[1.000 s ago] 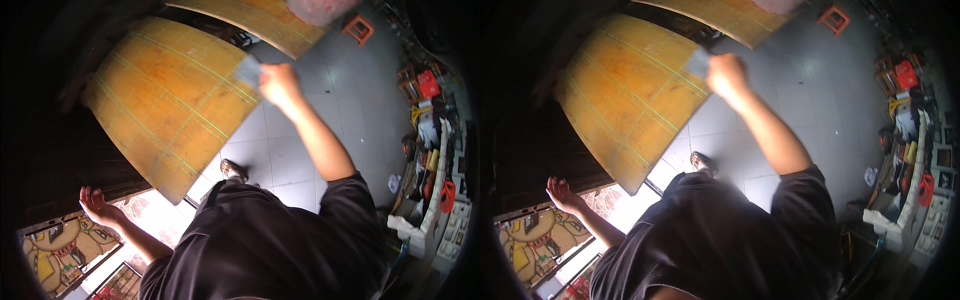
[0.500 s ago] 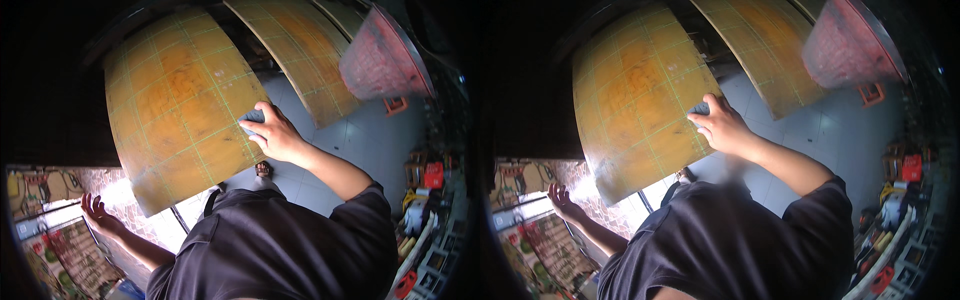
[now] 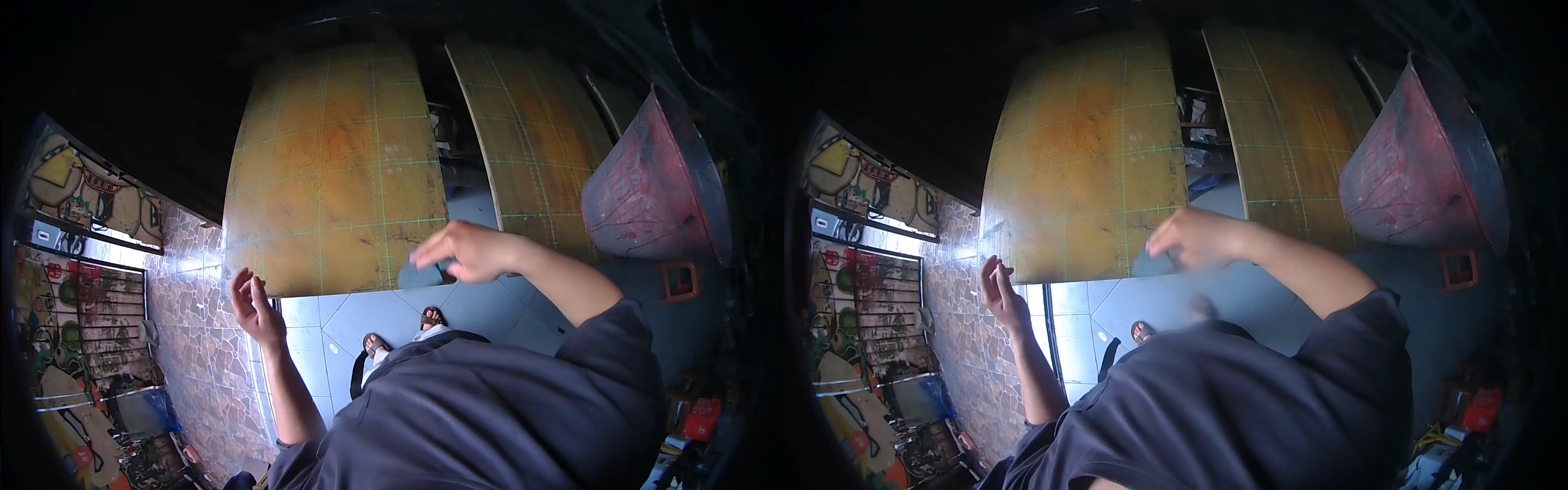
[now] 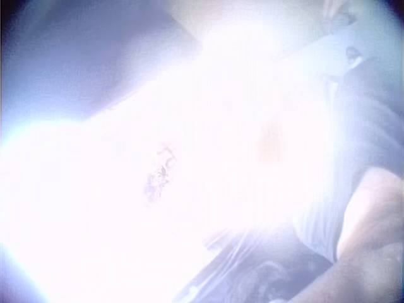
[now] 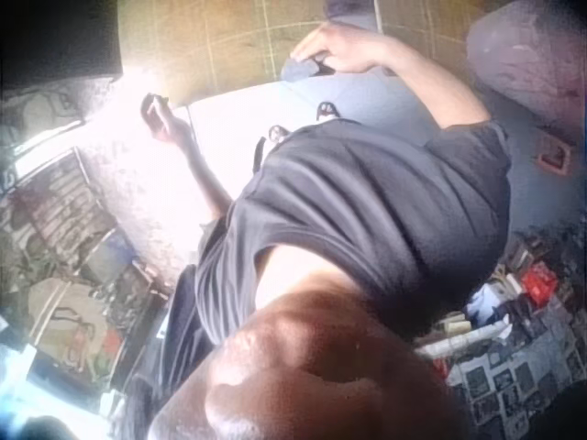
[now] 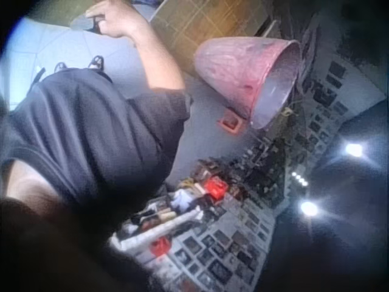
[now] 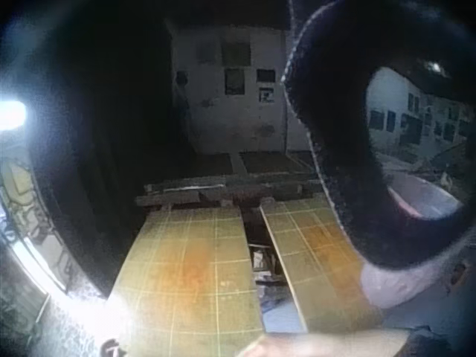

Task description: The person fills a bucket with water, then uses a sponge and a brush to scrub a large wooden board with green grid lines. The person repeatedly wets the sponge and brush, scrubs the board, and rinses the tools.

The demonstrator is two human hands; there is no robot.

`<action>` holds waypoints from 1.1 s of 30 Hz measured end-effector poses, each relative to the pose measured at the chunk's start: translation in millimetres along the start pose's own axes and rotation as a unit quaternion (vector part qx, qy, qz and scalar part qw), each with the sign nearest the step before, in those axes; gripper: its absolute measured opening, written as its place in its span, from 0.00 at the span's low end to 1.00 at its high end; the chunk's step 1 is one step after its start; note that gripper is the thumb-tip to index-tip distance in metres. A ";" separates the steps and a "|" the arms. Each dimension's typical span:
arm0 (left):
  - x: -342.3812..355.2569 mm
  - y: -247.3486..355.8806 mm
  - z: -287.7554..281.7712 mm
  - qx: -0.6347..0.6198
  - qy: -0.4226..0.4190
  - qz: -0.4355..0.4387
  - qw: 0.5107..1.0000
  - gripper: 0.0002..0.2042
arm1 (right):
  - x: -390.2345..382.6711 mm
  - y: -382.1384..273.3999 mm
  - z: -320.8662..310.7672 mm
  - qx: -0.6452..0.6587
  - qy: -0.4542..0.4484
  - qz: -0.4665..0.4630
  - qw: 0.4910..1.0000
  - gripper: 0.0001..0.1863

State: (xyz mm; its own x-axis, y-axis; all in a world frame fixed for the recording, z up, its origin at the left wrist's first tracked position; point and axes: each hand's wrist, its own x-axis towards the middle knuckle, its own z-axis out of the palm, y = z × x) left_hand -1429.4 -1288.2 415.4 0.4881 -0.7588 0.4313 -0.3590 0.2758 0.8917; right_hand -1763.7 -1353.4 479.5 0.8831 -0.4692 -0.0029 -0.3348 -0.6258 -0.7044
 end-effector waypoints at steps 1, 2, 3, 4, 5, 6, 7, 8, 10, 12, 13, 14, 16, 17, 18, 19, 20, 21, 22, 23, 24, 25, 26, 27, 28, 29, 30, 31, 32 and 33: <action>-3.5 9.0 4.3 -0.007 -0.012 0.004 1.000 0.12 | 5.6 -6.2 -12.2 0.023 -0.019 0.003 1.000 0.22; -8.6 14.5 4.9 -0.003 -0.005 -0.006 1.000 0.12 | 17.0 -8.8 -26.7 0.048 -0.039 0.007 0.998 0.23; -14.3 18.8 2.4 0.001 0.004 -0.015 1.000 0.12 | 32.8 -4.9 -39.4 0.072 -0.061 0.010 0.995 0.25; -18.1 21.5 0.6 0.002 0.011 -0.023 1.000 0.11 | 52.0 10.2 -58.7 0.041 0.024 0.050 0.998 0.25; -23.3 18.3 2.6 -0.022 0.018 -0.024 0.999 0.11 | 67.6 37.8 -81.9 -0.030 0.154 0.088 0.984 0.24; -26.1 17.9 4.8 -0.021 0.014 -0.021 0.999 0.11 | 79.0 81.1 -103.0 -0.118 0.304 0.083 0.942 0.22; -30.4 16.6 5.8 -0.021 0.006 -0.022 1.000 0.11 | 79.1 127.4 -128.2 -0.162 0.335 0.105 0.922 0.21; -37.2 14.6 4.1 -0.019 -0.002 -0.026 0.999 0.11 | 71.1 159.1 -138.6 -0.204 0.360 0.127 0.901 0.21; -44.6 7.5 -9.0 -0.004 0.020 -0.043 0.999 0.11 | 73.6 157.5 -107.6 -0.211 0.320 0.209 0.900 0.20; -46.6 6.7 -23.3 0.006 0.031 -0.052 0.998 0.10 | 68.6 121.1 -68.8 -0.206 0.267 0.124 0.933 0.22; -45.8 9.1 -23.1 -0.014 0.024 -0.055 0.998 0.10 | 55.3 95.4 -42.2 -0.227 0.245 0.089 0.938 0.21; -43.0 11.0 -17.2 -0.040 0.016 -0.057 0.997 0.10 | 38.4 74.9 -12.6 -0.208 0.240 0.060 0.946 0.21; -35.0 13.0 -1.1 -0.078 -0.046 -0.060 0.994 0.11 | -10.6 33.1 28.5 -0.135 0.229 0.051 0.963 0.19; -30.2 13.4 9.6 -0.088 -0.064 -0.055 0.993 0.11 | -35.8 8.0 38.0 -0.069 0.217 0.082 0.970 0.19; -27.4 14.2 20.4 -0.099 -0.084 -0.050 0.990 0.11 | -60.3 -14.1 43.7 0.000 0.208 0.113 0.971 0.20; -24.8 13.0 29.2 -0.125 -0.103 -0.037 0.986 0.12 | -84.8 -26.3 46.6 0.025 0.215 0.152 0.964 0.20; -22.3 12.4 38.5 -0.150 -0.122 -0.023 0.981 0.12 | -110.7 -37.7 50.7 0.051 0.225 0.189 0.954 0.20; -22.0 11.9 51.3 -0.164 -0.140 -0.010 0.976 0.12 | -136.9 -48.1 59.0 0.078 0.322 0.235 0.914 0.19; -22.8 15.7 63.5 -0.178 -0.161 -0.012 0.971 0.12 | -162.0 -54.3 67.5 0.099 0.414 0.267 0.865 0.18; -25.1 19.6 76.8 -0.188 -0.185 -0.011 0.965 0.12 | -187.0 -62.9 74.1 0.121 0.499 0.293 0.806 0.17; -29.3 24.6 91.6 -0.196 -0.205 -0.010 0.959 0.12 | -213.1 -75.1 77.7 0.177 0.573 0.308 0.739 0.18; -35.9 32.6 104.2 -0.200 -0.224 -0.014 0.954 0.12 | -236.9 -85.0 81.2 0.235 0.638 0.311 0.664 0.18; -41.9 39.8 115.9 -0.227 -0.249 -0.015 0.941 0.13 | -259.7 -89.8 84.2 0.200 0.677 0.316 0.634 0.20; -50.4 50.5 127.6 -0.252 -0.268 -0.015 0.930 0.13 | -279.0 -96.3 84.2 0.184 0.719 0.299 0.600 0.20; -59.3 62.8 140.9 -0.278 -0.289 -0.015 0.916 0.14 | -307.5 -94.5 89.9 0.166 0.768 0.269 0.557 0.20; -67.2 76.4 153.5 -0.269 -0.312 -0.023 0.911 0.14 | -323.8 -96.0 84.3 0.158 0.799 0.270 0.514 0.19; -72.5 89.9 166.2 -0.275 -0.330 -0.020 0.903 0.15 | -335.7 -97.5 72.9 0.141 0.819 0.261 0.492 0.19; -71.9 102.9 176.0 -0.282 -0.335 -0.011 0.899 0.15 | -344.6 -103.8 52.6 0.120 0.836 0.246 0.476 0.18; -71.4 117.8 187.4 -0.287 -0.341 -0.002 0.895 0.15 | -357.0 -108.9 32.7 0.100 0.852 0.233 0.458 0.18; -66.8 135.7 203.1 -0.284 -0.328 0.033 0.900 0.14 | -369.8 -109.7 9.1 0.069 0.847 0.250 0.464 0.17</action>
State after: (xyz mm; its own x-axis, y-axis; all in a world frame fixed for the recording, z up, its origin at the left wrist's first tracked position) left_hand -1672.2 -1319.9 479.6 -0.1616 -0.8637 0.4773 0.1862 0.4483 0.8743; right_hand -2050.5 -1105.5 551.4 -0.8582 -0.4247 0.2883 -0.2305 -0.1829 -0.9557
